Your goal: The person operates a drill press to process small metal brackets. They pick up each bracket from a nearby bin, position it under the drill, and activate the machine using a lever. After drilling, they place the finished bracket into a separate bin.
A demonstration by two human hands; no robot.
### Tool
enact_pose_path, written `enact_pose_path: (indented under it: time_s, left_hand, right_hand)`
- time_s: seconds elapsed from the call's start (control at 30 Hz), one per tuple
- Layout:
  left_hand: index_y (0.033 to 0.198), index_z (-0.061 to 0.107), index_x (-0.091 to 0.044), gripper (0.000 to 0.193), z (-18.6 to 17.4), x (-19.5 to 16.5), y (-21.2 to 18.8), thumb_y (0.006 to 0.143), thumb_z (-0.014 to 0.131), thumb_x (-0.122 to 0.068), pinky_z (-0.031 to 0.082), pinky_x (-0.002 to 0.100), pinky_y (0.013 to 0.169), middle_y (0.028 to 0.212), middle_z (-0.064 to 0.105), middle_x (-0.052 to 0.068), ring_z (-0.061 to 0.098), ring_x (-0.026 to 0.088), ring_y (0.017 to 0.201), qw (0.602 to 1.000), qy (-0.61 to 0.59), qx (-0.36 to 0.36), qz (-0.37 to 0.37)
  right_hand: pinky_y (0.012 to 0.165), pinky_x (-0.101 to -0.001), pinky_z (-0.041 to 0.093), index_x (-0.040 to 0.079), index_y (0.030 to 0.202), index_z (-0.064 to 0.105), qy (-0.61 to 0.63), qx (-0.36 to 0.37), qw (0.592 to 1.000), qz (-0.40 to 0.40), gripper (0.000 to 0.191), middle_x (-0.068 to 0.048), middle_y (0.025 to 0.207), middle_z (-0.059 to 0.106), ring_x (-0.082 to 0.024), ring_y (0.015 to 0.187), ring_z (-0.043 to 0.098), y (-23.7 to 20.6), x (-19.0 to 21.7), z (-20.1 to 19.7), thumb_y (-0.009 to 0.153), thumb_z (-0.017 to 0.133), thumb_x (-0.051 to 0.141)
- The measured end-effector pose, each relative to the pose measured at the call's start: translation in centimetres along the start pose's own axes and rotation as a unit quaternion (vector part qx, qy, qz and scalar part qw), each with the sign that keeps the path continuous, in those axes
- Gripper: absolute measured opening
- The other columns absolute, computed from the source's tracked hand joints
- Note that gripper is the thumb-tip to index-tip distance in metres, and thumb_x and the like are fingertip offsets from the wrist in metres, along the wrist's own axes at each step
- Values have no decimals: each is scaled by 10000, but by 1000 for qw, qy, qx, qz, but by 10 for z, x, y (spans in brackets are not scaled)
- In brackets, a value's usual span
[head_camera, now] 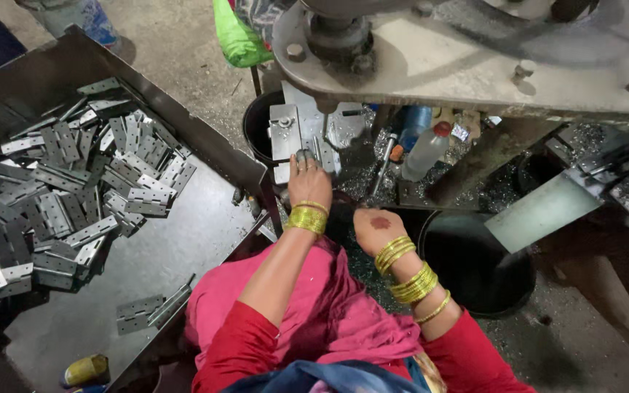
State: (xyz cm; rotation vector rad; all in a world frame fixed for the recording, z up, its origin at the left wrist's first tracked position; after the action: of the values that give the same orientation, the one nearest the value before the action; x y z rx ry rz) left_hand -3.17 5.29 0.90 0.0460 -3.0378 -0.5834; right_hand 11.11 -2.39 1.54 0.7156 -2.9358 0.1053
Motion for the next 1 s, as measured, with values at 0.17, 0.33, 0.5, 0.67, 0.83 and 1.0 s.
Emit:
enact_pose_path:
  time_s: [0.17, 0.33, 0.5, 0.67, 0.83, 1.0]
  left_hand:
    - [1181, 728, 12, 404, -2, 3, 0, 974, 469, -220, 199, 500, 1257, 1403, 615, 221, 525, 348, 1361, 998, -59, 23, -6]
    - [1169, 730, 6, 405, -11, -1, 1, 974, 466, -231, 165, 506, 1243, 1397, 611, 222, 527, 342, 1339, 999, -31, 5, 1]
    - [1218, 728, -10, 422, -14, 7, -4, 935, 481, -203, 162, 519, 1232, 1377, 616, 181, 503, 337, 1353, 999, -42, -32, -9]
    - [1150, 753, -52, 364, 4, 5, 4, 962, 479, -199, 156, 515, 1243, 1440, 592, 170, 480, 308, 1392, 999, -34, 32, -4]
    - [1162, 739, -35, 388, 13, 2, 21, 954, 485, -241, 125, 523, 1250, 1437, 575, 185, 455, 308, 1402, 997, -55, 53, -21]
    - [1240, 687, -15, 416, 20, 1, 26, 927, 493, -209, 119, 534, 1245, 1445, 564, 182, 430, 313, 1426, 996, -61, 67, -18]
  right_hand:
    - [779, -548, 543, 2, 855, 709, 70, 8, 997, 40, 305, -244, 913, 727, -451, 896, 699, -3, -20, 16, 903, 642, 296]
    - [807, -523, 554, 5, 993, 702, 171, 27, 973, 152, 400, -267, 962, 718, -441, 946, 706, -30, -59, 100, 902, 678, 394]
    - [777, -545, 531, 12, 1112, 663, 243, -44, 953, 173, 468, -287, 994, 703, -491, 964, 661, -56, -71, 164, 912, 702, 433]
    - [828, -509, 548, 35, 1098, 712, 242, 37, 943, 224, 494, -260, 1023, 726, -445, 1000, 692, -40, -78, 142, 908, 656, 488]
    - [857, -476, 557, 73, 1109, 699, 188, 40, 966, 170, 533, -235, 1043, 724, -404, 1030, 698, -9, -58, 57, 858, 690, 543]
    - [863, -460, 562, 123, 1104, 732, 200, 51, 963, 175, 478, -203, 1037, 743, -367, 998, 720, 1, -45, 19, 877, 654, 536]
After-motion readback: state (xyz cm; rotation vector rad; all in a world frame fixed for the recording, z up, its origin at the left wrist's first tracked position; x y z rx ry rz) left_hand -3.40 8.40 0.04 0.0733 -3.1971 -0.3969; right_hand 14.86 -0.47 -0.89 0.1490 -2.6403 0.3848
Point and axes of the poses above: each hand's wrist, its own y-axis towards the middle knuckle, its own z-axis out of the palm, x = y × z, the point moved 8 cm from there along y, towards the middle knuckle
